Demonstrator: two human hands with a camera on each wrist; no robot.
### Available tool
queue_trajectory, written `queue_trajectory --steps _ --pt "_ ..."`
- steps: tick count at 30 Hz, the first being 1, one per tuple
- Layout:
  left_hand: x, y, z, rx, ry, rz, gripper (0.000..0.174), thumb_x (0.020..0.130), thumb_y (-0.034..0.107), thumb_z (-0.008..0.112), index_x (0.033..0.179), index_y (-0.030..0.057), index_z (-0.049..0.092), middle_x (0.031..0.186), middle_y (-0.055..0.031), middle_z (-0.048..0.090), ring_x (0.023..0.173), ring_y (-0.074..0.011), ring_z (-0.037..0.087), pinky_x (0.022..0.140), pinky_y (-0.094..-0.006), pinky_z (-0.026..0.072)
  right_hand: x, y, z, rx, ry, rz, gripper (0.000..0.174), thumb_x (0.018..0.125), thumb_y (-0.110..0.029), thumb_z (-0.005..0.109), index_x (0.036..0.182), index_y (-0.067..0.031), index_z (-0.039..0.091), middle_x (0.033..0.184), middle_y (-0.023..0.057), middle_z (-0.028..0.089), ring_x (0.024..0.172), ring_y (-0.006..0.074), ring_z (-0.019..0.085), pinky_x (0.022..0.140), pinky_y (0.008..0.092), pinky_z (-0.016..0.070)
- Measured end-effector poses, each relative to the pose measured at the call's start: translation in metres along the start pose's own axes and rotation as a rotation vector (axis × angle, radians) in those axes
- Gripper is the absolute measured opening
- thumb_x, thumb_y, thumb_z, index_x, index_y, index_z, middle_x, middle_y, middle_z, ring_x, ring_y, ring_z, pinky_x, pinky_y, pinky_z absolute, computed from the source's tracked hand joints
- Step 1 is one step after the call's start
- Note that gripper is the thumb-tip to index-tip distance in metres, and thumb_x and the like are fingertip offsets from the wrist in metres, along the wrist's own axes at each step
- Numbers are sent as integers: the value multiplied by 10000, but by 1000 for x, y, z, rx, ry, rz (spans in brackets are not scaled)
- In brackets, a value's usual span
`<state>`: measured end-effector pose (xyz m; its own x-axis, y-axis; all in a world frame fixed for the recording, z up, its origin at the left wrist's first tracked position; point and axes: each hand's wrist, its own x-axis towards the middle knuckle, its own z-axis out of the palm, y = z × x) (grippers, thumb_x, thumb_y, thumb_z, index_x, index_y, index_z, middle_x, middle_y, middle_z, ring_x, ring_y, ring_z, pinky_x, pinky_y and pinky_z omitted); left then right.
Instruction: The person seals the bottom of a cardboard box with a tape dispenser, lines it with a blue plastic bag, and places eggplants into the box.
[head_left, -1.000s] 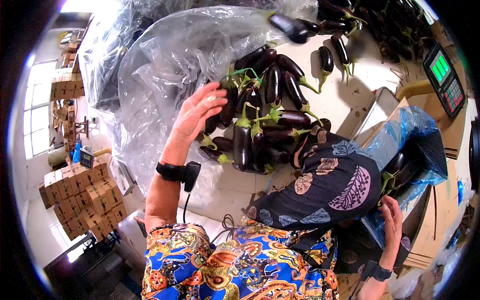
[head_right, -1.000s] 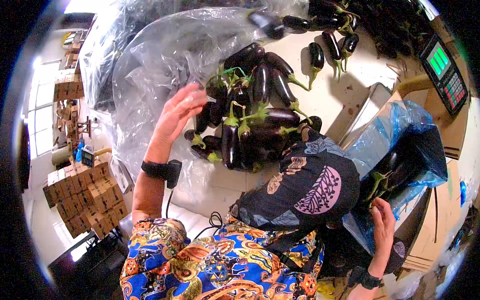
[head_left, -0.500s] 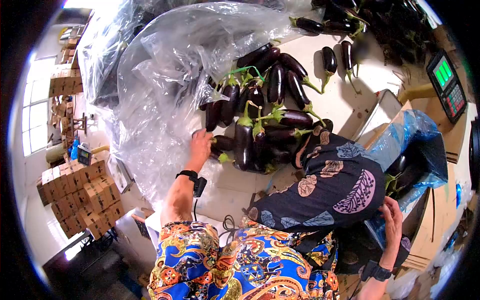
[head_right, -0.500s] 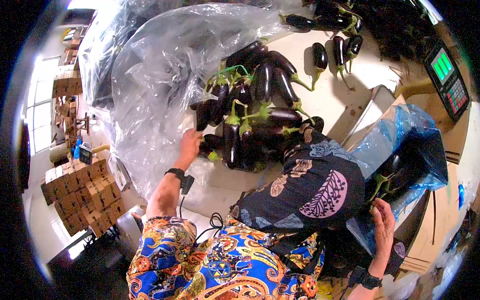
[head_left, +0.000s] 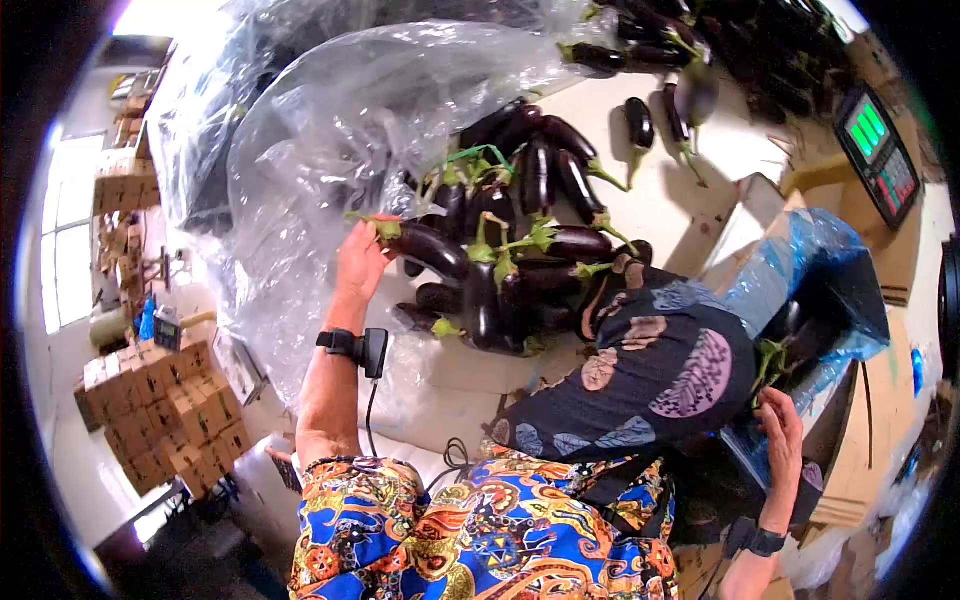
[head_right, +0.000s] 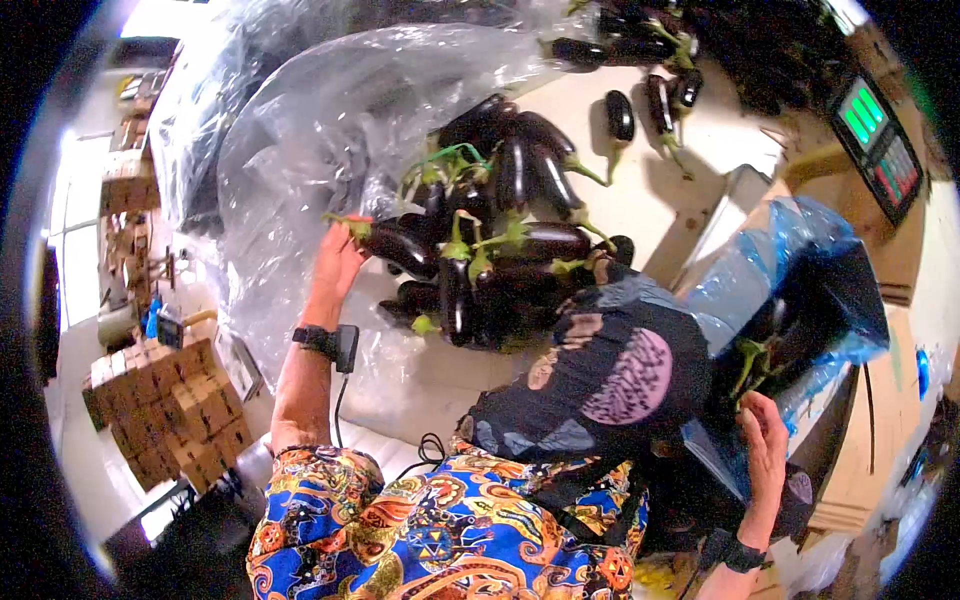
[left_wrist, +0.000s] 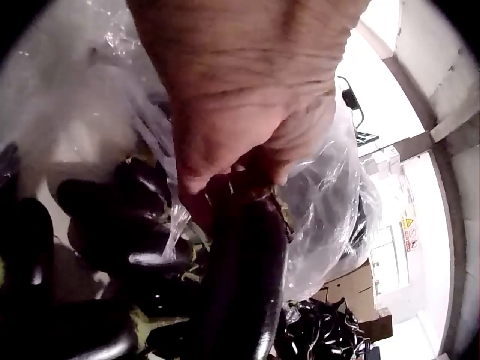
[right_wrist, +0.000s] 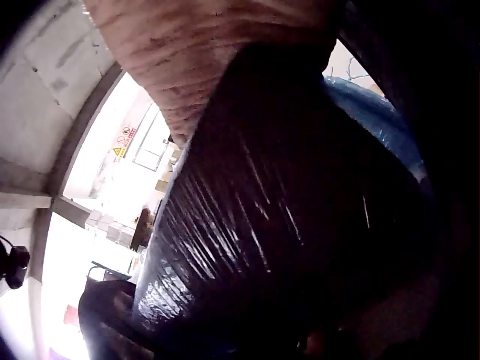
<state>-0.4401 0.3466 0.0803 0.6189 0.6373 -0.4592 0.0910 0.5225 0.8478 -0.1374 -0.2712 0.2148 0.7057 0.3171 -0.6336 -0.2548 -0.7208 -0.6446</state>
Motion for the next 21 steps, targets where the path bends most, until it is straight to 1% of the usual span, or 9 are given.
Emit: queue_trajectory --steps 1,2,3,6,8,10,12,18,21 --pt "8 -4 3 -27 -36 -11 253 1036 199 432 1163 39 581 1171 -116 626 1056 -253 603 905 -402 508 4 14 -1 25 14 -41 327 971 -193 588 1247 -17 587 1107 62 644 936 142 605 812 276 484" --pt "10 -9 8 238 -52 100 255 1032 206 458 1154 22 586 1200 -134 624 1059 -257 605 917 -404 499 0 28 -8 45 49 -73 323 970 -186 589 1247 -20 589 1105 60 648 941 141 608 806 276 488" --pt "15 -13 7 -39 -56 14 251 1029 191 467 1157 12 588 1212 -138 625 1064 -250 605 912 -394 496 -4 22 -12 11 52 -47 324 969 -186 590 1247 -19 588 1112 62 655 954 143 613 805 277 494" --pt "26 -18 31 0 -111 -74 256 1026 200 491 1171 9 580 1128 -109 643 1038 -218 606 916 -366 486 -13 11 -18 78 138 -4 353 970 -234 585 1249 -17 585 1136 72 666 952 148 637 784 267 499" --pt "35 -28 37 137 -166 -50 275 1033 220 468 1202 25 562 1169 -116 626 1054 -238 607 947 -404 494 -19 13 -25 38 170 -38 349 970 -229 576 1250 -20 584 1142 79 669 951 150 645 766 270 507" --pt "38 -27 42 338 -200 -73 291 1028 261 483 1188 39 582 1117 -89 654 917 -149 617 734 -260 508 -27 7 -29 92 208 -19 353 950 -219 602 1234 -9 596 1102 99 695 933 137 634 791 282 510" --pt "38 -28 57 395 -219 -111 271 1028 266 477 1153 56 596 1076 -71 672 816 -110 606 624 -214 467 -32 11 -31 107 219 -68 355 946 -223 610 1233 -15 595 1093 108 700 920 142 640 795 289 518" --pt "37 -28 90 560 -217 -111 208 1013 230 490 1100 67 586 986 -47 671 751 -113 594 580 -250 456 -36 18 -34 70 156 -126 335 927 -202 640 1189 1 592 1058 134 703 912 169 663 807 310 526" --pt "35 -36 96 520 -184 -170 199 1012 236 475 1091 85 578 973 -51 670 762 -116 604 585 -235 462 -38 14 -36 41 142 -172 316 949 -190 597 1205 -6 591 1031 75 687 862 108 608 764 276 508"
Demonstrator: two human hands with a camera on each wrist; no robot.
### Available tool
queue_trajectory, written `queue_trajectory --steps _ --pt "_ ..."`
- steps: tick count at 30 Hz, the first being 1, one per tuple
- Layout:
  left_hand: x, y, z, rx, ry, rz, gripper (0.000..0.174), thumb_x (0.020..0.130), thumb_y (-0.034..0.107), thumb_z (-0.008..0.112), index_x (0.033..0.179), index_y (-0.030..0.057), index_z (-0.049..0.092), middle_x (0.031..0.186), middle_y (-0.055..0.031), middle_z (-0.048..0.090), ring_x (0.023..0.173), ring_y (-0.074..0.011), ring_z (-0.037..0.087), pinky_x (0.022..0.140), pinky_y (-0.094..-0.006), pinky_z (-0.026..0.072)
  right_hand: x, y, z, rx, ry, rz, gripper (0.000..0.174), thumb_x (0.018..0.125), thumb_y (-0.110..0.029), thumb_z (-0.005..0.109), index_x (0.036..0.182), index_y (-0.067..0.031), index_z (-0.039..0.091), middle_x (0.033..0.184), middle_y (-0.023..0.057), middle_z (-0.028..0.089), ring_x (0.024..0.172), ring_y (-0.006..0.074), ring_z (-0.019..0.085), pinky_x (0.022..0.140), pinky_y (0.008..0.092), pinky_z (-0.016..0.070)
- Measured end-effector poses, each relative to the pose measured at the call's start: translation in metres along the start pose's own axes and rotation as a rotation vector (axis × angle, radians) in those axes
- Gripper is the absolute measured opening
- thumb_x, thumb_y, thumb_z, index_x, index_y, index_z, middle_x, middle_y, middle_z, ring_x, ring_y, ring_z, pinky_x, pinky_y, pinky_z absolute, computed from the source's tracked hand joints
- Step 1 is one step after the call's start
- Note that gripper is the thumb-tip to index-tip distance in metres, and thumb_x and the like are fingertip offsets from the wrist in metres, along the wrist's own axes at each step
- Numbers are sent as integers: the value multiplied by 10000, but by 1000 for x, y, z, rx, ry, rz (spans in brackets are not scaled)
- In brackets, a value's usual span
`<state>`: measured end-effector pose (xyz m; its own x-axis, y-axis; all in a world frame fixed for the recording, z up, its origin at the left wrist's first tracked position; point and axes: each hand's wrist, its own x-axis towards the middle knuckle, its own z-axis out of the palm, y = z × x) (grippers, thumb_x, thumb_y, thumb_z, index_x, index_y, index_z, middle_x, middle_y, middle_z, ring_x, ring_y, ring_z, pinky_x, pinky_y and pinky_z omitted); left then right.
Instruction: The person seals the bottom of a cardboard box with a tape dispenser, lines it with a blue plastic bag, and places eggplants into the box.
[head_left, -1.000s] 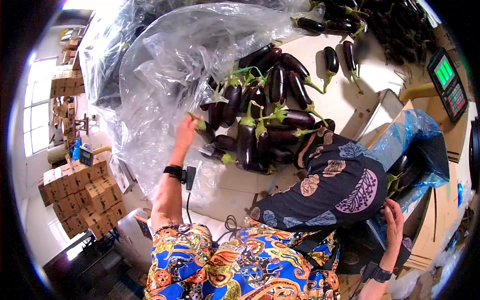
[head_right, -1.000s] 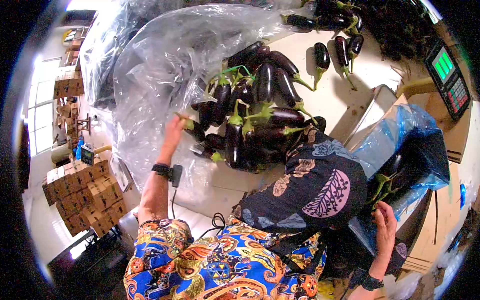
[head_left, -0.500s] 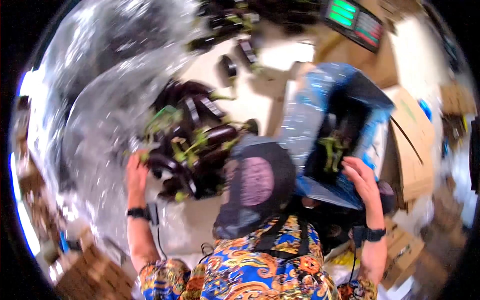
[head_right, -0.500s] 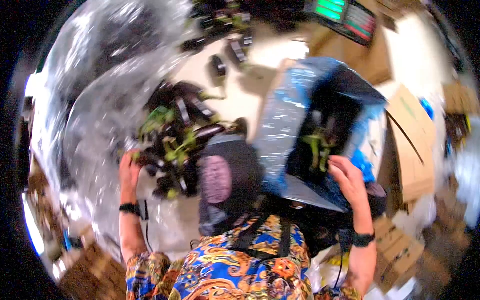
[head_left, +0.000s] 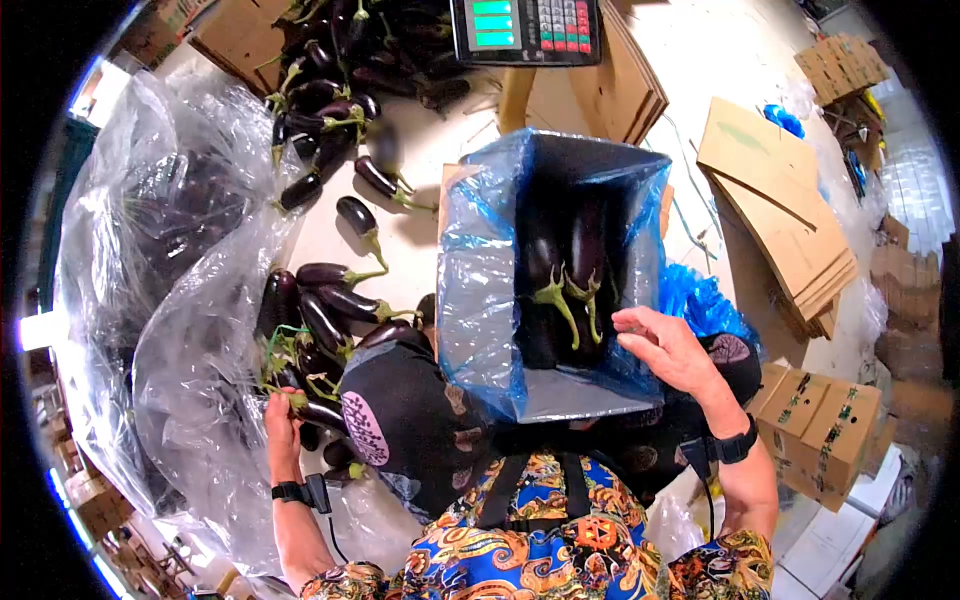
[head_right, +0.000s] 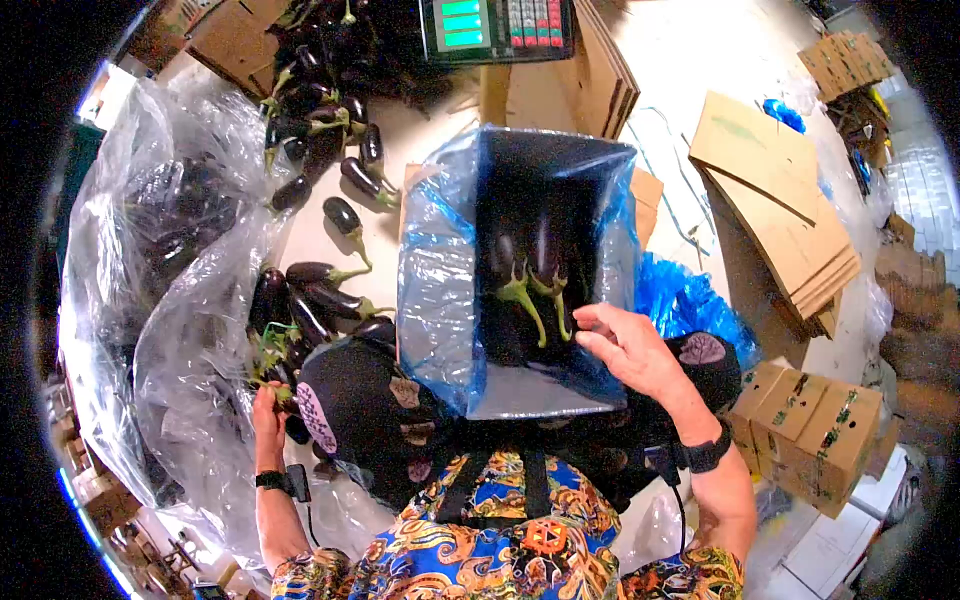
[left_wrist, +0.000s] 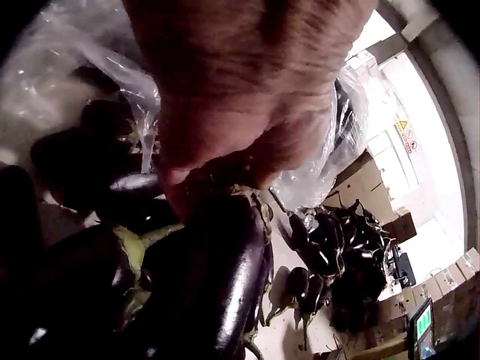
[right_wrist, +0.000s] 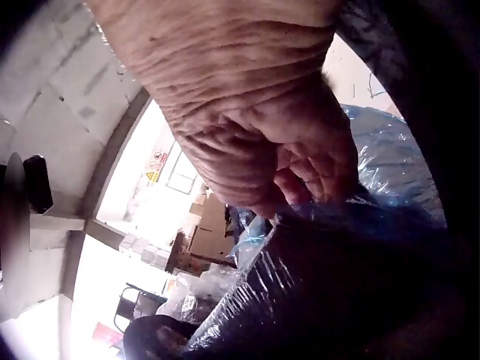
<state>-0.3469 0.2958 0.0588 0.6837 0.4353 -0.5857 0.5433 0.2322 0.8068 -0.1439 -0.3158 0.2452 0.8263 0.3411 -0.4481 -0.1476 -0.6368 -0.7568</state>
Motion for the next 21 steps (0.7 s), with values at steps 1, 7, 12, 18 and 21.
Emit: queue_trajectory --steps 1,7,12,18,21 --pt "2 6 2 22 -11 -15 196 1011 236 472 1085 88 577 970 -50 670 767 -118 607 589 -233 466 -1 -5 -2 -26 3 2 324 937 -198 610 1195 -1 592 1005 81 688 843 114 613 758 284 508" --pt "1 2 23 295 59 23 192 961 245 481 1028 113 602 913 -16 651 719 -111 567 580 -262 442 -5 -17 -13 -6 -2 4 353 917 -205 649 1189 14 601 1018 138 698 871 181 673 779 314 535" --pt "4 -16 39 467 63 -8 208 961 254 484 1041 104 603 913 -21 651 723 -115 569 582 -268 446 -5 -17 -24 -6 18 -47 354 916 -201 653 1188 19 596 972 139 688 830 182 667 735 308 539" --pt "17 -26 63 551 62 -54 228 962 265 487 1055 92 603 912 -26 651 728 -121 571 584 -275 451 4 -34 -38 14 6 -86 332 915 -165 641 1189 18 597 1019 177 673 863 234 682 731 337 547" --pt "29 -26 76 579 56 -73 239 962 271 489 1063 87 603 912 -29 651 731 -123 572 585 -278 453 14 -29 -41 32 35 -100 327 915 -160 641 1187 15 599 991 181 668 856 256 679 731 339 546"
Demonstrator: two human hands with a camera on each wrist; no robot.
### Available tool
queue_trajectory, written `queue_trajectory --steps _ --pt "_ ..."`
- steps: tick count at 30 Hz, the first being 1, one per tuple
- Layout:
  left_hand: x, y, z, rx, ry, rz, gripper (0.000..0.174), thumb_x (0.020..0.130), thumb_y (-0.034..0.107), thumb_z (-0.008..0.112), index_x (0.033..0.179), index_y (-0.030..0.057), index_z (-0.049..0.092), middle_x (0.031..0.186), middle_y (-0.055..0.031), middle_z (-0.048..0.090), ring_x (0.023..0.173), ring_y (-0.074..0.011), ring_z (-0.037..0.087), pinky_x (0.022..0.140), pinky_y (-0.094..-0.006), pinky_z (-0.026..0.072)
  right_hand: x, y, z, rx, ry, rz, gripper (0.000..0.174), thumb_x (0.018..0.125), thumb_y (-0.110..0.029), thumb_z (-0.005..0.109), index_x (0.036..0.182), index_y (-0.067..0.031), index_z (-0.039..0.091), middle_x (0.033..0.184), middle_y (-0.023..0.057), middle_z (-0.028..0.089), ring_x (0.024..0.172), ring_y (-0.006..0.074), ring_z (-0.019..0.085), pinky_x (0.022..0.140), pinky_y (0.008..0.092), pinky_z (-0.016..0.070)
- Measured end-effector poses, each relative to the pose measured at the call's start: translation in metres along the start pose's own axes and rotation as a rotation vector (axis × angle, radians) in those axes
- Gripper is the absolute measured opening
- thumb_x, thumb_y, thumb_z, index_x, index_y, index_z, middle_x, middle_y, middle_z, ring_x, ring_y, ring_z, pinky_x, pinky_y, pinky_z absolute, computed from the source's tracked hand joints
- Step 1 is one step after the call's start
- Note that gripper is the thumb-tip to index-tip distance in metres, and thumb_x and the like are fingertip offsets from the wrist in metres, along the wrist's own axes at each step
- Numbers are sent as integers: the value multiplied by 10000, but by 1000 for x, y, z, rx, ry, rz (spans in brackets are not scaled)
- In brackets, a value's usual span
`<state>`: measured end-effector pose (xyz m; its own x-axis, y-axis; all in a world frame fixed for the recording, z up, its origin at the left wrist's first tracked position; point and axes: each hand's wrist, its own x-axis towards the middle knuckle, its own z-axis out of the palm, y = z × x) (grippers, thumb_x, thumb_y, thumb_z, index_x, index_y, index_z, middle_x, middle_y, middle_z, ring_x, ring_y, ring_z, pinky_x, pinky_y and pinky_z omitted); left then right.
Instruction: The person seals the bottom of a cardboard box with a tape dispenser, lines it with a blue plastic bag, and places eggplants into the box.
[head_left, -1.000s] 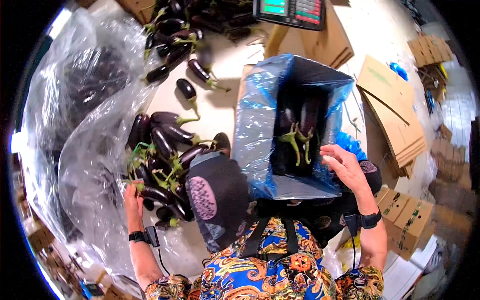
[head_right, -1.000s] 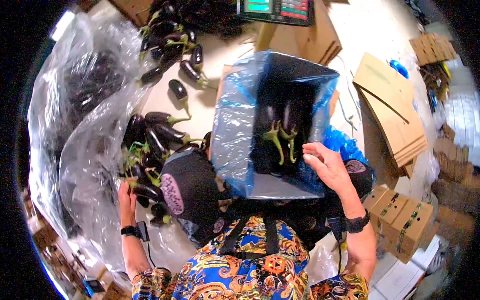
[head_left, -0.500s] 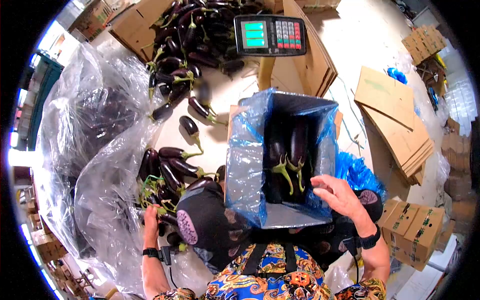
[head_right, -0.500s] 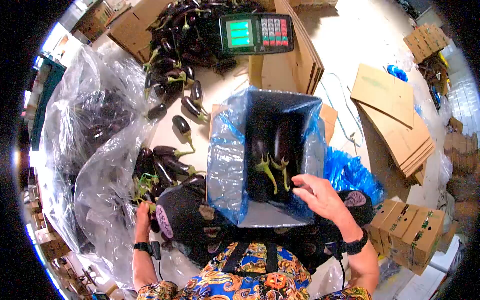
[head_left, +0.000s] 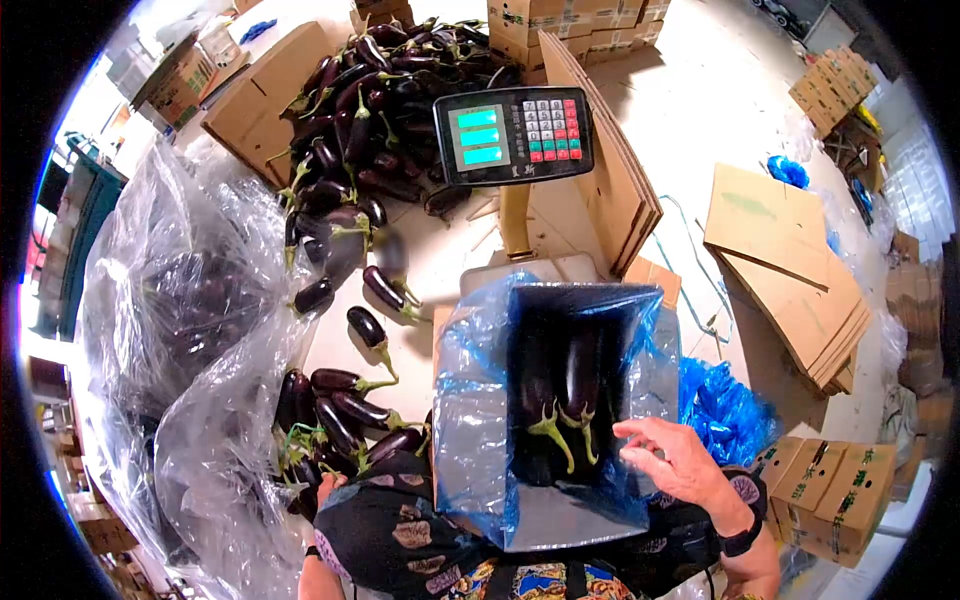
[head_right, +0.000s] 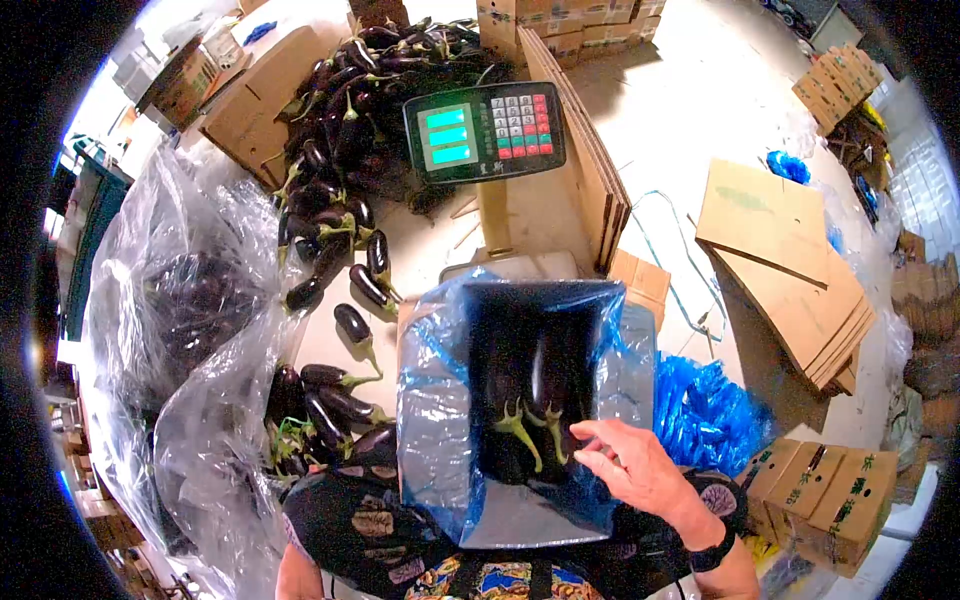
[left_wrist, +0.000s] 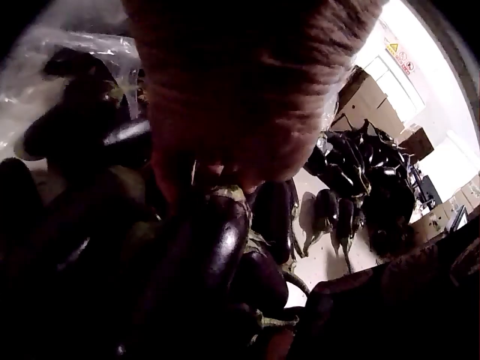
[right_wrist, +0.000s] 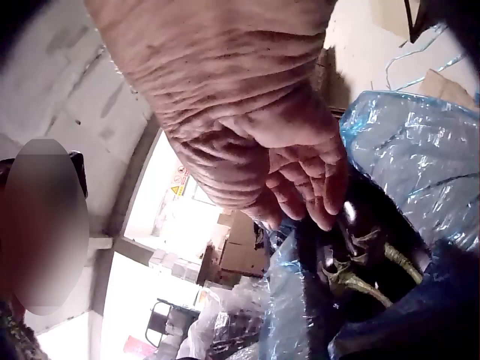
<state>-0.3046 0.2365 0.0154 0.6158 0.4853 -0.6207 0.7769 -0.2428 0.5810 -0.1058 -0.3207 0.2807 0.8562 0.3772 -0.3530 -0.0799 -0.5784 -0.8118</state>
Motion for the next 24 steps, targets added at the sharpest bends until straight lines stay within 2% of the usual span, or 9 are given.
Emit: queue_trajectory --steps 4,8,9,10,12,18,20,21,24 --pt "12 13 8 37 -14 -16 254 962 278 491 1072 79 603 912 -32 651 734 -127 573 586 -283 457 6 -4 -8 3 -21 68 310 901 -114 657 1176 20 601 980 189 665 810 250 682 707 325 547" --pt "20 23 14 64 -22 -35 269 962 286 493 1082 72 603 912 -36 651 738 -130 574 588 -287 460 7 -8 -8 57 27 20 315 873 -89 698 1159 8 612 984 171 662 794 243 682 670 319 556" --pt "21 23 17 71 -23 -40 273 962 288 494 1085 70 604 912 -37 651 739 -131 575 588 -289 461 7 -10 -7 82 25 35 319 860 -90 712 1152 -3 618 996 173 661 799 263 681 692 332 557" --pt "23 26 19 78 -24 -43 276 962 289 494 1087 68 604 912 -37 651 740 -132 575 588 -290 462 8 -6 -6 29 9 -40 333 852 -93 720 1158 -14 617 1004 178 659 815 288 679 722 350 555" --pt "23 25 24 87 -30 -50 284 963 293 495 1092 65 604 912 -39 651 741 -134 576 589 -292 463 9 -9 -5 0 13 -57 353 819 -25 730 1153 1 619 1019 162 658 840 253 687 721 323 549" --pt "15 20 34 98 -56 -43 308 963 304 499 1107 53 604 912 -44 650 747 -139 577 591 -299 468 10 -9 0 -107 7 -151 366 794 -43 750 1133 -5 620 1017 167 663 838 294 680 740 357 549" --pt "7 17 34 95 -61 -30 316 963 308 500 1112 50 604 911 -46 650 748 -141 578 591 -302 470 11 -10 1 -159 -2 -127 366 792 -49 747 1131 -6 619 1015 168 666 865 310 676 748 366 550" --pt "3 17 33 94 -59 -25 320 963 310 500 1114 48 604 911 -47 650 749 -142 578 592 -303 471 13 -8 3 -214 16 -186 354 805 -57 735 1135 -5 616 1008 168 665 870 316 669 736 371 547" --pt "-3 16 32 79 -74 -20 332 963 316 502 1121 42 604 911 -50 650 752 -144 579 593 -306 473 15 -7 7 -184 39 -109 347 827 -33 703 1160 -8 609 961 161 655 798 301 650 657 346 528"
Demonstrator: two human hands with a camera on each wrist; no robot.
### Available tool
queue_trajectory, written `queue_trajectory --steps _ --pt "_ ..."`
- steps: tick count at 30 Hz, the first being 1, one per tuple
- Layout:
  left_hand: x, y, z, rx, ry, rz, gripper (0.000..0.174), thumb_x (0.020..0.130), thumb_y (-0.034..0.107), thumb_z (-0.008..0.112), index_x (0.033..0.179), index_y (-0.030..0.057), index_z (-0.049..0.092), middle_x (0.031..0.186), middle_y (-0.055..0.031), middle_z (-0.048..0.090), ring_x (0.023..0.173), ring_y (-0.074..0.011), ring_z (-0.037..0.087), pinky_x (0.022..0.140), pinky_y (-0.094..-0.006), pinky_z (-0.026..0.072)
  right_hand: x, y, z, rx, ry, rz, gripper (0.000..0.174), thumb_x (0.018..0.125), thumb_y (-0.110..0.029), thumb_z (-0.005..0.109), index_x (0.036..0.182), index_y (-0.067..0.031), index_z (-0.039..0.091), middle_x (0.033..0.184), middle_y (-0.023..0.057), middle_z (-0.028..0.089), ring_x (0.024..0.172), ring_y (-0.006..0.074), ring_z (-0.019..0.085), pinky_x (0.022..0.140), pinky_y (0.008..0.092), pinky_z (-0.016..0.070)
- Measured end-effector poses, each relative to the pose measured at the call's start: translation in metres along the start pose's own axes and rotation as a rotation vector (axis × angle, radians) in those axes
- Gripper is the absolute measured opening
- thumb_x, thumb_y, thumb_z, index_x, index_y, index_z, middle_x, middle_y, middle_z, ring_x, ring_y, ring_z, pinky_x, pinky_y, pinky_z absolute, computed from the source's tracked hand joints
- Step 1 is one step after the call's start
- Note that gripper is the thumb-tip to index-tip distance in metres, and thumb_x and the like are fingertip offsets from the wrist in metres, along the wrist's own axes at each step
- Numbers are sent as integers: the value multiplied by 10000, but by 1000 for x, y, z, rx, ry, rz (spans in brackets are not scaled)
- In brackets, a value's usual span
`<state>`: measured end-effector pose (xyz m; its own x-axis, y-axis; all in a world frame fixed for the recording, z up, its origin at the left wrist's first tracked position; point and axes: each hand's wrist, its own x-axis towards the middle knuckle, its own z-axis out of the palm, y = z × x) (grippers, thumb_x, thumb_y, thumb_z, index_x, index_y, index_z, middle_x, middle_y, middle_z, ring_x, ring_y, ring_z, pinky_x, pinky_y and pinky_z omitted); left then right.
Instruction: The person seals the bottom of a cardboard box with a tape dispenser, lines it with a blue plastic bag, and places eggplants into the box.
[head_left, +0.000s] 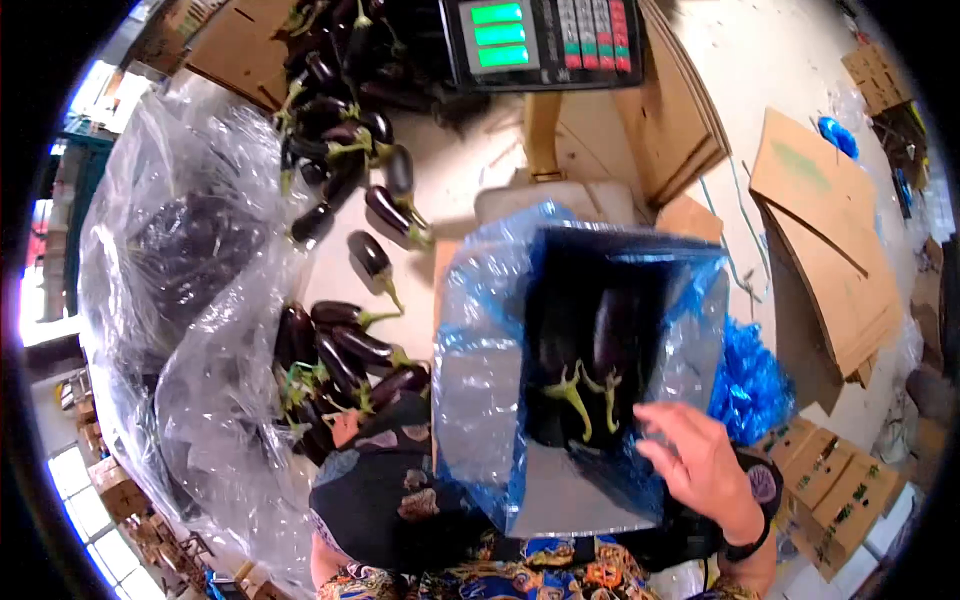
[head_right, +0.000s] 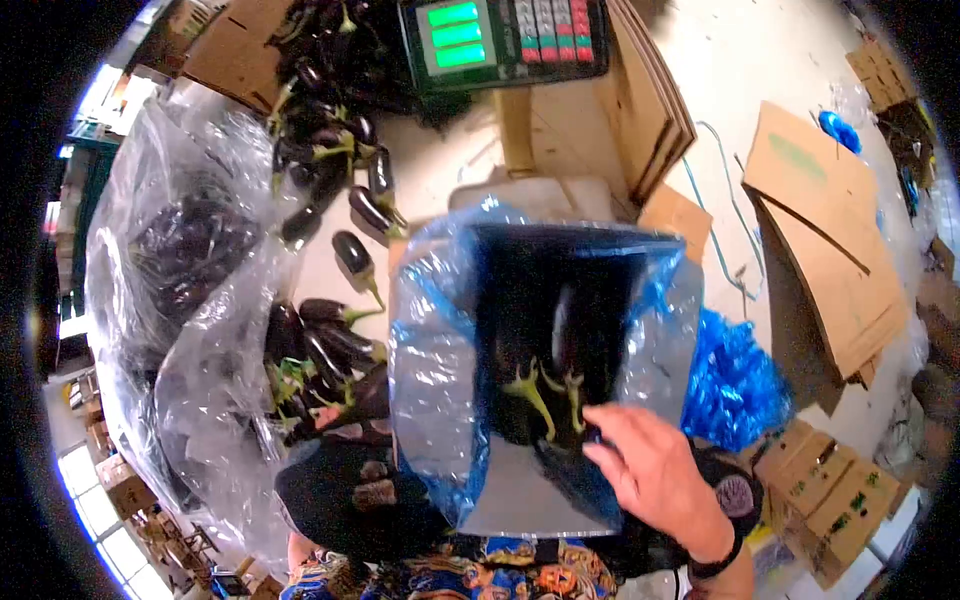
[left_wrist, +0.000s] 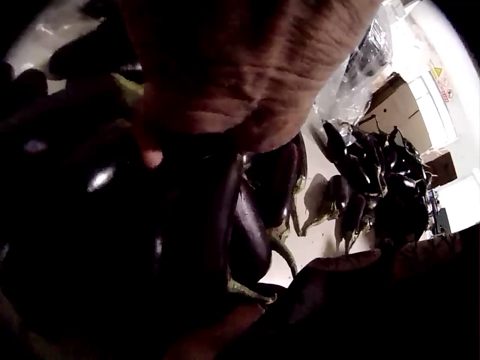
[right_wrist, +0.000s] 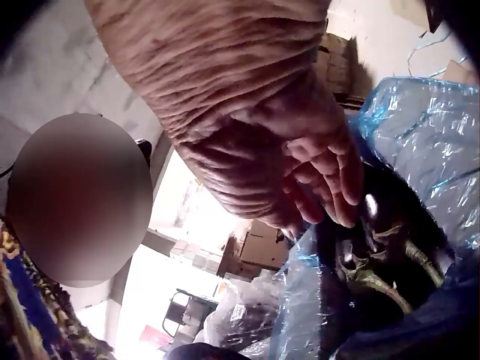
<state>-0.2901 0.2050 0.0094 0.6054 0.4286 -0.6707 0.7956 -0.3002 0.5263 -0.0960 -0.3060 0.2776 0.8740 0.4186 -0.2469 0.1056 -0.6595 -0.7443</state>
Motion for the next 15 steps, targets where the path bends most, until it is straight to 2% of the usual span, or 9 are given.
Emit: queue_trajectory --steps 2,7,10,12,13,14,15 --pt "-1 -2 -3 -13 1 3 340 964 319 503 1126 39 604 911 -52 650 754 -146 580 593 -309 475 1 6 1 -33 -20 53 321 849 -71 690 1148 -5 591 962 195 643 835 364 635 724 417 517" --pt "-10 -6 -25 -29 51 37 360 964 329 506 1138 29 605 911 -56 650 758 -150 582 595 -314 479 4 18 15 -81 20 33 291 876 -93 662 1149 -12 601 936 184 641 771 324 645 677 385 521" --pt "-21 -15 -44 -34 123 96 373 964 334 508 1146 24 605 911 -59 650 761 -153 583 596 -318 482 9 17 21 -94 -32 94 297 878 -82 656 1162 -13 601 924 177 636 749 300 639 664 370 519" --pt "-35 -20 -52 -33 191 131 381 964 338 509 1151 20 605 911 -60 650 762 -155 583 596 -320 484 12 20 27 -121 -30 70 300 878 -65 655 1167 0 607 990 182 653 792 266 655 667 358 512" --pt "-44 -22 -56 -45 226 118 385 964 340 509 1153 18 605 911 -61 650 763 -155 583 597 -322 484 13 22 26 -133 -72 119 300 887 -75 648 1174 2 606 1027 183 659 809 254 661 677 351 512" --pt "-55 -12 -60 -146 224 -25 389 966 342 509 1160 19 603 896 -69 651 773 -159 591 594 -325 493 15 26 28 -147 -75 97 297 893 -95 645 1169 7 605 1035 178 664 808 251 660 682 348 512" --pt "-65 -11 -64 -131 259 -92 484 962 379 512 1239 -14 569 1050 -122 661 874 -202 605 696 -340 503 15 30 29 -156 -84 100 294 896 -105 643 1165 9 606 1044 176 667 808 253 658 692 348 511"
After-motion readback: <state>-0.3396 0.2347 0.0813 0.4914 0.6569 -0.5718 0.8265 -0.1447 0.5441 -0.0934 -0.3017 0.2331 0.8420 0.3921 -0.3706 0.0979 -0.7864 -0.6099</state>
